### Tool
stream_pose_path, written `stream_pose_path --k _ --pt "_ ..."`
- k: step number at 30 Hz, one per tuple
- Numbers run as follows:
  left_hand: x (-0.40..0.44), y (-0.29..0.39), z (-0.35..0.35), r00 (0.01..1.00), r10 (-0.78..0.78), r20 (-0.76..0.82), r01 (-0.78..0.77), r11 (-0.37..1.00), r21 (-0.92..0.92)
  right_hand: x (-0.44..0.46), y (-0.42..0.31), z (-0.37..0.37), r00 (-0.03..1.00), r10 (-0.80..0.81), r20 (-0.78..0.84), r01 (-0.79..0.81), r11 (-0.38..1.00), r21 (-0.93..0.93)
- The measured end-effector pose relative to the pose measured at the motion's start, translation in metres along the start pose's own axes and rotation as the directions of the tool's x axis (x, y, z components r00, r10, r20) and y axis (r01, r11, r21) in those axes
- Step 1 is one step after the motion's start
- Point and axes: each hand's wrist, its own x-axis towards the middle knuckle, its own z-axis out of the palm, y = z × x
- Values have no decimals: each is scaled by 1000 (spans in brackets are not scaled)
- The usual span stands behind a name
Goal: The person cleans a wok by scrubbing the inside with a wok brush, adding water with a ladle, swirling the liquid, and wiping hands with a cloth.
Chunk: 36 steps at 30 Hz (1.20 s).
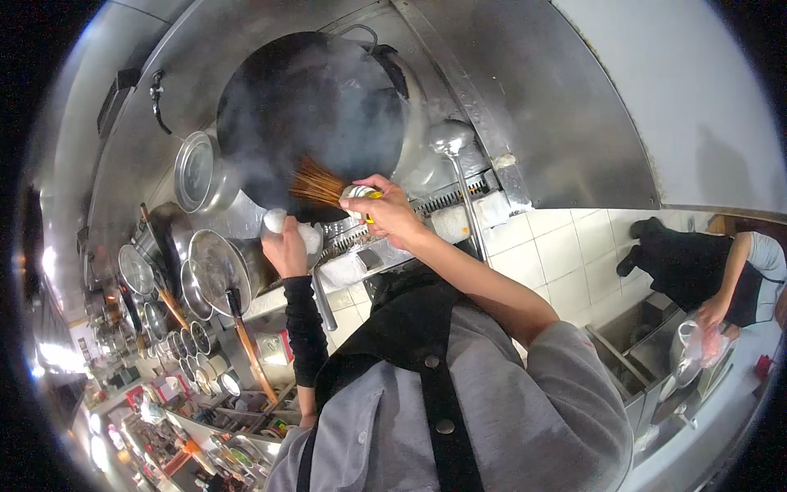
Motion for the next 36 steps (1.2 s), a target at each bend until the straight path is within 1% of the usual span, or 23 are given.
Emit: stream_pose_path --k 2,3,6,7,10,14,15,16,19,21,22,23,24,25,26,28,29,30,32,34,35,36 --pt "5 1 1 999 47 -12 -47 998 32 0 -2 4 1000 3 -12 -3 999 43" --pt "4 4 1 995 93 -19 -93 995 33 0 -1 3 1000 19 2 -19 995 94" --pt "-3 15 -3 989 144 -41 -143 989 24 -4 -4 0 999 42 16 -44 990 137" --pt "-5 11 -2 986 159 -53 -154 984 88 -7 -4 -2 998 49 34 -54 983 173" --pt "-20 21 -2 977 204 -69 -201 978 49 -13 0 -16 995 58 79 -77 965 253" --pt "-34 -3 7 946 302 -116 -300 953 32 -6 26 -38 992 38 117 -71 952 297" --pt "-36 -6 7 943 316 -107 -304 945 117 -8 27 -40 991 39 132 -77 951 299" --pt "-35 -7 7 951 294 -100 -286 954 92 -8 27 -41 988 41 148 -84 950 302" --pt "-20 -14 5 965 248 -81 -245 969 42 -2 21 -21 1000 16 19 -20 981 192" --pt "7 -38 4 967 239 -83 -236 971 45 7 7 -6 1000 15 -1 -15 998 58" --pt "16 -41 5 987 152 -46 -153 988 -5 11 -4 -1 1000 8 -8 -8 1000 -10" --pt "23 -42 4 998 66 -2 -66 997 -48 8 -18 -4 999 36 30 -37 999 1" --pt "32 -45 5 999 -12 47 17 996 -90 1 -24 -7 999 -30 28 28 997 74" --pt "38 -57 15 997 -71 8 72 982 -176 -7 -30 -13 995 -96 21 92 986 142" --pt "43 -72 22 986 -153 63 164 954 -250 -14 -34 -21 988 -155 12 150 967 205" --pt "44 -105 31 930 -321 178 366 848 -383 -34 -39 -44 944 -307 -123 328 914 237" --pt "48 -138 43 881 -380 282 466 800 -377 -43 -44 -63 945 -302 -123 315 943 104" --pt "36 -133 51 849 -438 296 528 722 -447 -49 -50 -84 945 -303 -121 301 953 -34" --pt "15 -103 55 768 -469 437 636 638 -433 -55 -47 -121 944 -300 -141 258 932 -254" --pt "6 -97 73 724 -464 511 689 517 -507 -59 -29 -148 924 -260 -280 217 961 -174" --pt "0 -91 80 704 -474 528 710 483 -512 -64 -20 -153 908 -230 -350 196 972 -131" --pt "-5 -80 86 688 -480 545 726 450 -520 -69 -15 -154 908 -237 -346 201 970 -135"
